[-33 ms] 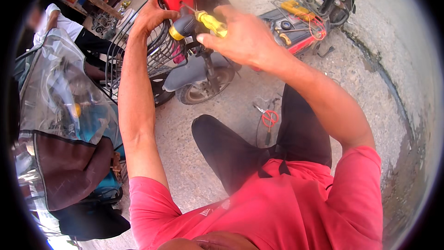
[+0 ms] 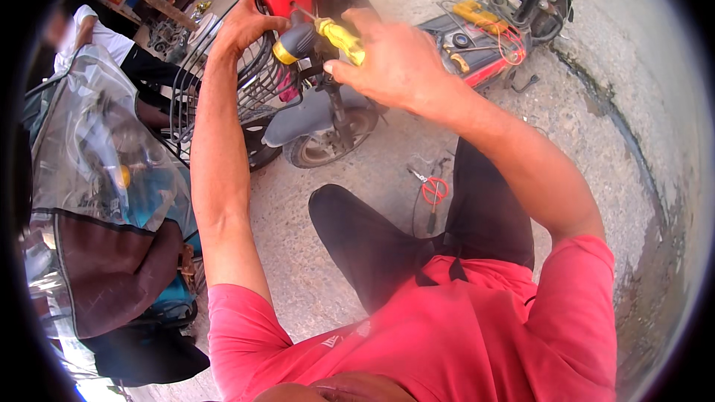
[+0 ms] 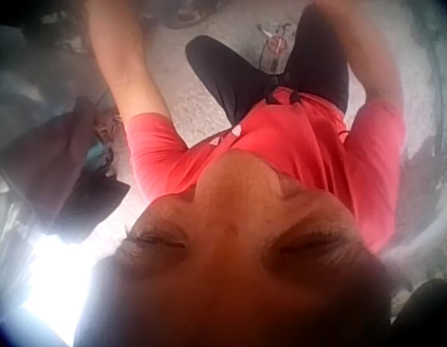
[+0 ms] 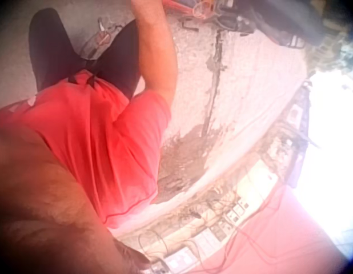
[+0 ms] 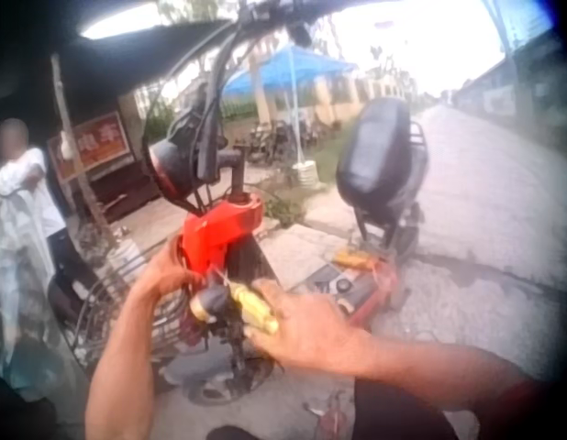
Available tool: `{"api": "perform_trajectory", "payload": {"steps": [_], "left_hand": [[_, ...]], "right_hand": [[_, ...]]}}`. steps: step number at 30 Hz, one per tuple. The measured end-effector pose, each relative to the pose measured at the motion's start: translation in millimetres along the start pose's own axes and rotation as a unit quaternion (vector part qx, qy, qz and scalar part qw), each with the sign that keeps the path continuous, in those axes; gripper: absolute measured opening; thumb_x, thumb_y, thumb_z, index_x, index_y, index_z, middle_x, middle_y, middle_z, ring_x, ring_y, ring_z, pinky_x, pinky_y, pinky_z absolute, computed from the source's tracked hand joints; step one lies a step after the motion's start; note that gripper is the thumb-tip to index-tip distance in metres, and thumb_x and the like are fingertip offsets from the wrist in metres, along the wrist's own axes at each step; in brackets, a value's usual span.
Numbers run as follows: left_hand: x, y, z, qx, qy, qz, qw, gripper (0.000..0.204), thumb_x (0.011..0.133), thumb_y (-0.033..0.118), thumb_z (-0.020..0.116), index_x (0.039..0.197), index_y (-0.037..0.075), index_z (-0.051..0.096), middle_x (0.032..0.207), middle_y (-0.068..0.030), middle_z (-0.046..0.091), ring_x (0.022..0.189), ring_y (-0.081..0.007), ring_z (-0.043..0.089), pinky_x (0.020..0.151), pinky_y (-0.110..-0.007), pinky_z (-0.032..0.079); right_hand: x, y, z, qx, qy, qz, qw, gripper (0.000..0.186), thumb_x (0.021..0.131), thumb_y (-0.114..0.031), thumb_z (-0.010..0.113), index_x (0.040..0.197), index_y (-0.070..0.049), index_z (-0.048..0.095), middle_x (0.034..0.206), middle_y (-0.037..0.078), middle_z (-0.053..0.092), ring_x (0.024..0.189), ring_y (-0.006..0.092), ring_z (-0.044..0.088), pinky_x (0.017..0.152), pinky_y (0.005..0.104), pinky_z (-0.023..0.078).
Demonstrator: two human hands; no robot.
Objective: The person repairs a small electric bicycle, applying a yellow substance to a wire and using a screwdriver to reattach a plastic housing part near the handlebars.
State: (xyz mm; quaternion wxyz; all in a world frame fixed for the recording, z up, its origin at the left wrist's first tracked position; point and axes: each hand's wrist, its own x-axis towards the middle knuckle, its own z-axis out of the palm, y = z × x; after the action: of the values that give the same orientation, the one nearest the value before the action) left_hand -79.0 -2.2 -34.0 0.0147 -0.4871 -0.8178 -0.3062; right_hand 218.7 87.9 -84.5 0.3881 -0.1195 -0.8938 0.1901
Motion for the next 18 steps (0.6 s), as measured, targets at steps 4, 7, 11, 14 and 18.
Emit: {"api": "perform_trajectory", "payload": {"steps": [4, 7, 11, 14, 18], "left_hand": [[0, -7, 1, -0.006, 0.004, 0.005, 1.0, 0.113, 0.053, 0.03, 0.095, 0.15, 0.001, 0.044, 0.122, -0.018, 0.07, 0.116, -0.0296, 0.067, 0.103, -0.036, 0.05], [2, -5, 2, -0.007, 0.005, 0.014, 1.0, 0.114, 0.053, 0.031, 0.095, 0.15, 0.0, 0.044, 0.122, -0.0181, 0.07, 0.116, -0.0293, 0.067, 0.103, -0.036, 0.05], [2, -5, 3, -0.002, 0.009, 0.009, 1.0, 0.115, 0.053, 0.031, 0.095, 0.151, 0.0, 0.043, 0.122, -0.0181, 0.07, 0.116, -0.0292, 0.067, 0.103, -0.036, 0.05], [1, -2, 3, -0.005, 0.007, 0.003, 1.0, 0.115, 0.053, 0.031, 0.095, 0.151, 0.0, 0.043, 0.122, -0.018, 0.07, 0.116, -0.0294, 0.067, 0.103, -0.037, 0.05], [-1, -3, 0, -0.007, 0.003, -0.001, 1.0, 0.115, 0.053, 0.03, 0.095, 0.151, 0.0, 0.043, 0.122, -0.0178, 0.07, 0.115, -0.029, 0.067, 0.103, -0.036, 0.05]], "right_hand": [[-1, -5, -1, -0.018, -0.058, 0.018, 0.998, 0.055, 0.093, -0.048, 0.068, 0.127, -0.007, 0.06, 0.088, 0.015, 0.073, 0.073, 0.0346, 0.071, 0.067, 0.0445, 0.055], [8, 14, 9, 0.506, -0.164, 0.277, 0.8, 0.046, 0.099, -0.048, 0.063, 0.125, -0.011, 0.062, 0.079, 0.005, 0.065, 0.057, 0.0189, 0.059, 0.056, 0.0319, 0.048], [14, 4, 2, 0.644, -0.16, 0.384, 0.642, 0.041, 0.103, -0.048, 0.059, 0.12, -0.012, 0.063, 0.072, -0.003, 0.054, 0.052, 0.0066, 0.046, 0.052, 0.0244, 0.039], [7, 10, 8, 0.337, -0.074, 0.205, 0.916, 0.054, 0.097, -0.05, 0.064, 0.129, -0.006, 0.06, 0.082, 0.005, 0.066, 0.061, 0.0176, 0.061, 0.062, 0.0346, 0.051], [8, -7, -12, -0.018, -0.105, 0.033, 0.994, 0.071, 0.091, -0.05, 0.069, 0.14, -0.001, 0.053, 0.097, 0.016, 0.074, 0.08, 0.0316, 0.071, 0.083, 0.0461, 0.056]]}}
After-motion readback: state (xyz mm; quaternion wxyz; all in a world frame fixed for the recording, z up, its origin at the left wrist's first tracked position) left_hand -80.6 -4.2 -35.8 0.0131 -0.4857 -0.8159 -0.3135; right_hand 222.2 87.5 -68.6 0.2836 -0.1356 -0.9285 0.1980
